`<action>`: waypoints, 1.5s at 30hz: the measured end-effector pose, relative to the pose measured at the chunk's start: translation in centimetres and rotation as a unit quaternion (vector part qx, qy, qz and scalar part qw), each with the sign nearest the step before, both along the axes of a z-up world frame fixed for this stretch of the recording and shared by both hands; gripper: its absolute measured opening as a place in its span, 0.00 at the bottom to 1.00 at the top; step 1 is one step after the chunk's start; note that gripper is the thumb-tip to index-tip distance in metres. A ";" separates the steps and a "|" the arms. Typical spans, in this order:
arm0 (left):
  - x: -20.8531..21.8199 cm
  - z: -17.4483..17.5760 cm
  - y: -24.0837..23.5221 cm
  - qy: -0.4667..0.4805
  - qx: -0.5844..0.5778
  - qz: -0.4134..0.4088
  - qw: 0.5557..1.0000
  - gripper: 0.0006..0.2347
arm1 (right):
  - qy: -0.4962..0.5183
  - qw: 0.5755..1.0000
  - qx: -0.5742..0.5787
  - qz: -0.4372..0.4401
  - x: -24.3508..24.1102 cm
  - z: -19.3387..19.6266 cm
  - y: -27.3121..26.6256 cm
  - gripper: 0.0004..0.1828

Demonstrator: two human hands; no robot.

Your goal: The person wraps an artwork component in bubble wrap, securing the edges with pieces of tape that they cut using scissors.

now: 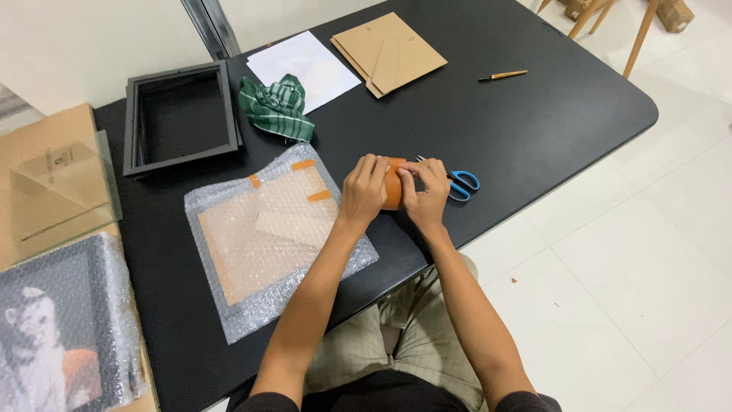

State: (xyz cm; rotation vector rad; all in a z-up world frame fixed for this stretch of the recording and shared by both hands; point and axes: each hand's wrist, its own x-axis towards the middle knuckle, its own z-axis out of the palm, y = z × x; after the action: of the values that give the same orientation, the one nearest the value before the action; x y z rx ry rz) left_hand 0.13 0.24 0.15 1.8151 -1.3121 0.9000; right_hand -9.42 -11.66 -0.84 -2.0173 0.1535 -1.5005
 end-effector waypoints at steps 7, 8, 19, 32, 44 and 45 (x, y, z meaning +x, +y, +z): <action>0.4 -0.1 0.1 0.067 -0.017 -0.019 0.997 0.08 | 0.021 0.997 -0.066 -0.038 -3.8 1.3 -1.1 0.20; 0.5 -0.1 0.3 0.080 -0.011 -0.028 0.996 0.08 | 0.117 0.978 -0.097 -0.144 -5.0 0.7 -2.0 0.18; 1.4 4.5 2.6 0.132 0.143 -0.147 0.970 0.09 | 0.565 0.808 -0.068 -0.155 -6.4 1.6 -8.2 0.25; 1.7 5.8 3.2 0.151 0.212 -0.160 0.952 0.19 | 0.584 0.807 -0.033 -0.076 -7.6 6.3 -9.7 0.18; 1.5 5.8 3.2 0.167 0.241 -0.157 0.943 0.20 | 0.483 0.858 0.096 0.147 -8.1 10.4 -8.8 0.25; 1.5 5.8 3.2 0.169 0.244 -0.158 0.942 0.20 | 0.494 0.852 0.088 0.148 -7.7 10.8 -8.5 0.26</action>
State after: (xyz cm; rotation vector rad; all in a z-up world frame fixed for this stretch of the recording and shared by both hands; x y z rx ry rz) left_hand 1.67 3.47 5.93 1.9253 -1.6272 0.0787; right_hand -17.16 -20.15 9.92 -2.3239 0.3511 -0.1442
